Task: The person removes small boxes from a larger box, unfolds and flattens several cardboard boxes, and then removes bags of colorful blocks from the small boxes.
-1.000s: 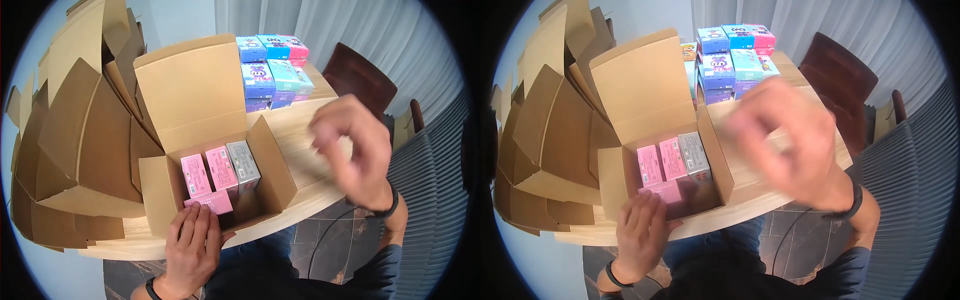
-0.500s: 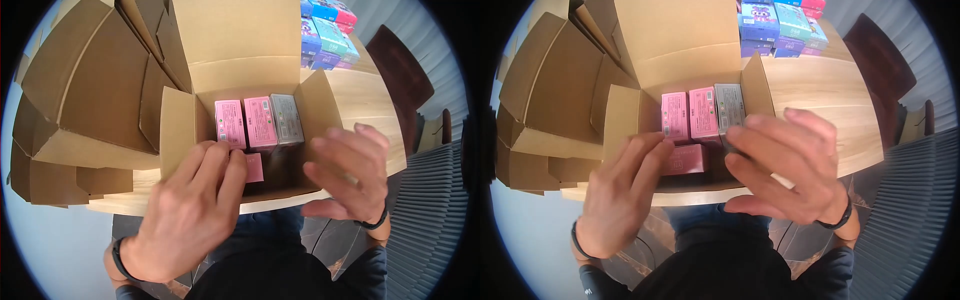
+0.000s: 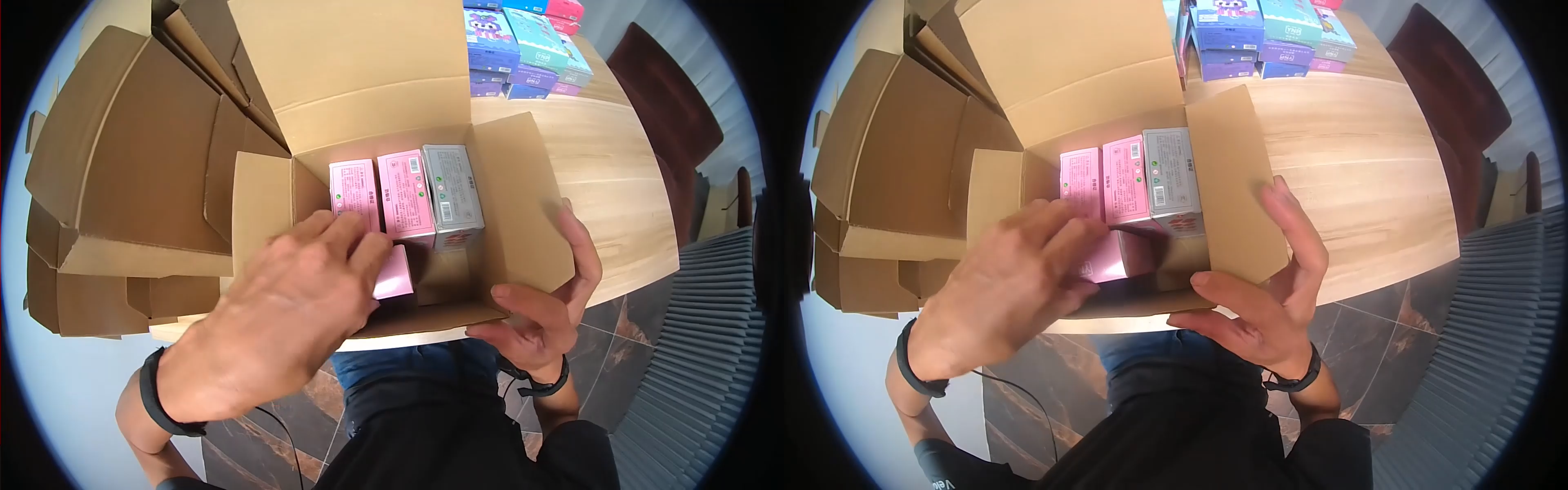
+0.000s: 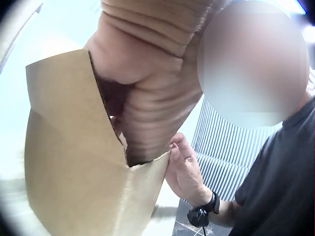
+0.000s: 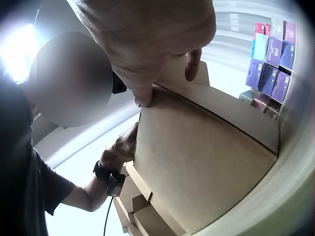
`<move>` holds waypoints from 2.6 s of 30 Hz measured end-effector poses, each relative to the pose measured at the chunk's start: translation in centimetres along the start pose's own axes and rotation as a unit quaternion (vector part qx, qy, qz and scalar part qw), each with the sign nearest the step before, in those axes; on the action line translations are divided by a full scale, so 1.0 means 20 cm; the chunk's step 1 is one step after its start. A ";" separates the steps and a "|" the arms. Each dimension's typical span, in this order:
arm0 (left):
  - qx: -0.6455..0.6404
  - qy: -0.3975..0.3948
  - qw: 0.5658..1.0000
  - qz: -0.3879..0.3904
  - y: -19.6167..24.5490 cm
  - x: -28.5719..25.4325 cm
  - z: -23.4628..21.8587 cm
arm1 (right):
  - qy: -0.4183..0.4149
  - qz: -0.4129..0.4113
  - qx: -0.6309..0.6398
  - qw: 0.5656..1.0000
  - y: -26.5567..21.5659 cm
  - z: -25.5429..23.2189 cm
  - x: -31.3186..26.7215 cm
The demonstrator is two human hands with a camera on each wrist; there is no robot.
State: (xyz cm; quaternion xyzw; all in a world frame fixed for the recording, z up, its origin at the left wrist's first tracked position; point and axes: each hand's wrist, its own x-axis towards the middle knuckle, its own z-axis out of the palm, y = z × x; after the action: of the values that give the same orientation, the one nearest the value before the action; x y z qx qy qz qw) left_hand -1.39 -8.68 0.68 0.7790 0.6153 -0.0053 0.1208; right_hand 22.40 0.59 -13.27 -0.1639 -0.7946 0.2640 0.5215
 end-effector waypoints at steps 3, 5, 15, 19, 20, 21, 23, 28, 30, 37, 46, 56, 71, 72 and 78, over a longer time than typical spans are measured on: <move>-0.046 0.033 0.998 -0.029 0.01 0.01 -0.06 | 0.008 0.005 0.013 1.000 0.00 0.02 -0.01; -0.065 0.068 0.995 -0.018 0.02 0.02 -0.05 | 0.016 0.007 0.014 1.000 0.00 0.02 -0.01; -0.229 0.026 0.973 0.018 0.07 0.10 0.08 | 0.010 0.002 0.013 1.000 -0.03 0.02 0.00; -0.049 0.075 0.995 0.038 0.09 0.07 0.03 | 0.000 0.006 0.000 1.000 -0.03 0.00 0.01; -0.013 0.106 0.994 -0.014 0.10 0.07 0.02 | 0.002 0.005 0.000 1.000 -0.04 0.00 0.02; 0.021 0.138 0.988 -0.068 0.11 0.08 0.02 | -0.002 0.002 -0.030 1.000 -0.05 -0.01 0.01; 0.018 0.061 0.996 -0.066 0.04 0.08 0.02 | -0.009 -0.005 -0.059 0.998 -0.07 -0.02 0.01; -0.001 -0.009 0.999 0.045 -0.05 0.10 0.14 | -0.054 -0.038 -0.182 0.981 -0.15 -0.09 0.07; 0.015 0.007 0.998 0.053 -0.07 0.10 0.12 | -0.080 -0.057 -0.184 0.978 -0.18 -0.14 0.14; 0.007 0.063 0.998 0.031 -0.07 0.07 0.03 | -0.209 -0.154 -0.273 0.926 -0.31 -0.16 0.51; -0.006 0.136 0.991 0.012 -0.10 0.08 0.09 | -0.468 -0.283 -0.367 0.753 -0.40 0.01 0.69; 0.029 0.040 0.999 0.015 -0.16 0.09 0.08 | -0.671 -0.276 -0.347 0.594 -0.37 0.11 0.78; -0.076 0.070 0.991 0.085 -0.19 0.07 0.04 | -0.467 0.130 -0.172 0.857 -0.51 -0.16 0.99; -0.068 0.073 0.991 0.089 -0.16 0.06 0.00 | -0.350 0.204 -0.029 0.914 -0.51 -0.23 0.95; -0.001 0.137 0.989 -0.054 0.07 -0.11 -0.22 | 0.052 0.241 0.012 0.969 -0.28 -0.85 0.85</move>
State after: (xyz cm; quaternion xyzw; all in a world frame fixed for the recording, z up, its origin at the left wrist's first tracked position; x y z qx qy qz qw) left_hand -1.08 -10.18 5.48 0.7381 0.6669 0.0959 0.0355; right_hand 31.32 9.41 7.97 -0.3578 -0.7000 0.3829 0.4851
